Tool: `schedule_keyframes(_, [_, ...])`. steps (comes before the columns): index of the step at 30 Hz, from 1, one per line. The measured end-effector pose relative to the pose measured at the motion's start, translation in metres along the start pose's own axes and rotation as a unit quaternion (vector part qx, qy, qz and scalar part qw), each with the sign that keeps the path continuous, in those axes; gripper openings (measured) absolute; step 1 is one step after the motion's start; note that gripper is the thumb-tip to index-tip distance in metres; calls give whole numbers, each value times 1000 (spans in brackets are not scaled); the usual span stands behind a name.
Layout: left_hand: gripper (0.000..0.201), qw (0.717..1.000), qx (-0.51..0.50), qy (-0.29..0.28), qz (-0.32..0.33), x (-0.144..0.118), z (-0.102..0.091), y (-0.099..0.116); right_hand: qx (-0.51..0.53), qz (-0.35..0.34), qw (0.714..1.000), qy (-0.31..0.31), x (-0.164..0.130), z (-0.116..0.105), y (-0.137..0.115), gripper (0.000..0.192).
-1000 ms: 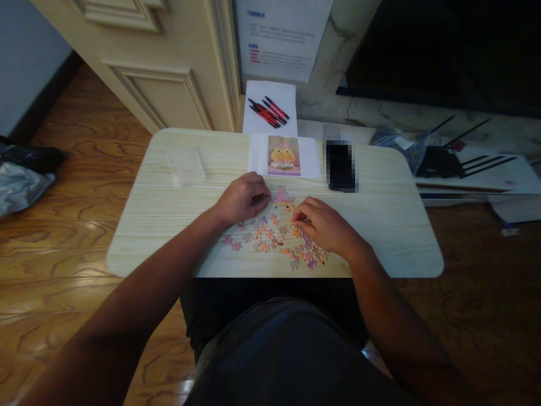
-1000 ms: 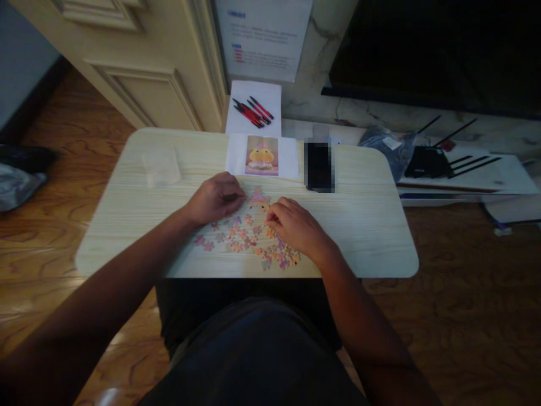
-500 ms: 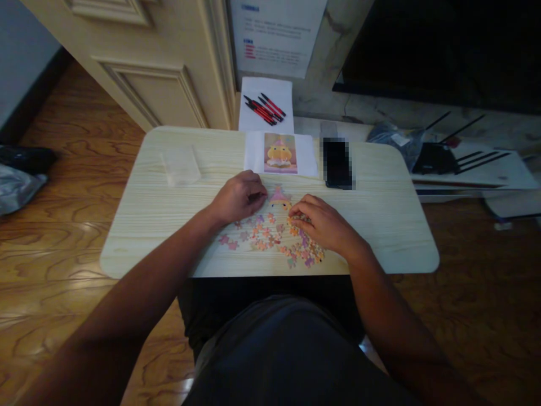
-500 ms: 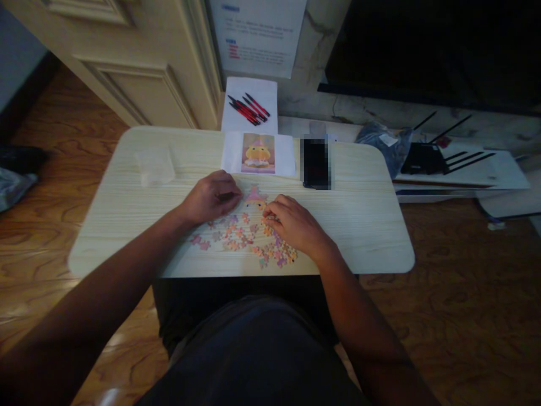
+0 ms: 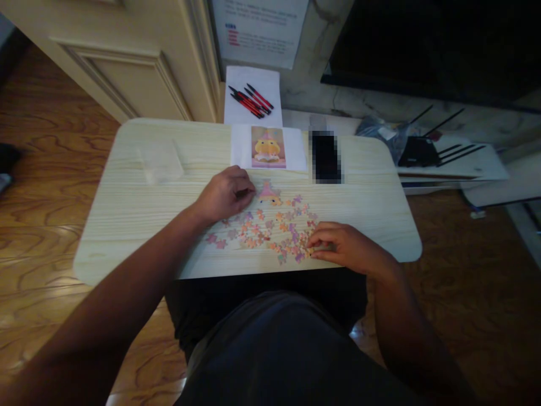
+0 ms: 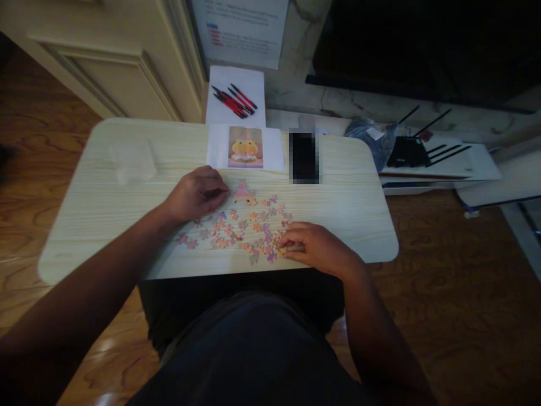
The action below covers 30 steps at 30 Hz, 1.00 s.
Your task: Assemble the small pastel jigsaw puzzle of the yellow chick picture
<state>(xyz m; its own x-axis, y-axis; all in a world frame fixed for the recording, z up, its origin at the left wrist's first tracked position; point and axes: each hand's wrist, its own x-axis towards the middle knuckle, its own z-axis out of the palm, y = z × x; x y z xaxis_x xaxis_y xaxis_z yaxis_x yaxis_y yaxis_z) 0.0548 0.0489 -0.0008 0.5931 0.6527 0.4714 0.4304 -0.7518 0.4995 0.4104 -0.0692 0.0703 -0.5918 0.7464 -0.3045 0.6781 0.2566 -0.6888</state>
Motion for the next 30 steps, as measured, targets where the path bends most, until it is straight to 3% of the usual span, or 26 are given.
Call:
schedule_keyframes(21, [21, 1000, 23, 6, 12, -2, 4, -2, -173, -30, 984, -6, -10, 8, -9, 5])
schedule_keyframes(26, [21, 1000, 25, 4, 14, -1, 3, -1, -167, -34, 985, 14, -13, 12, -7, 8])
schedule_keyframes(30, [21, 1000, 21, 5, 19, 0, 2, 0, -84, -17, 996, 18, -13, 7, -6, 11])
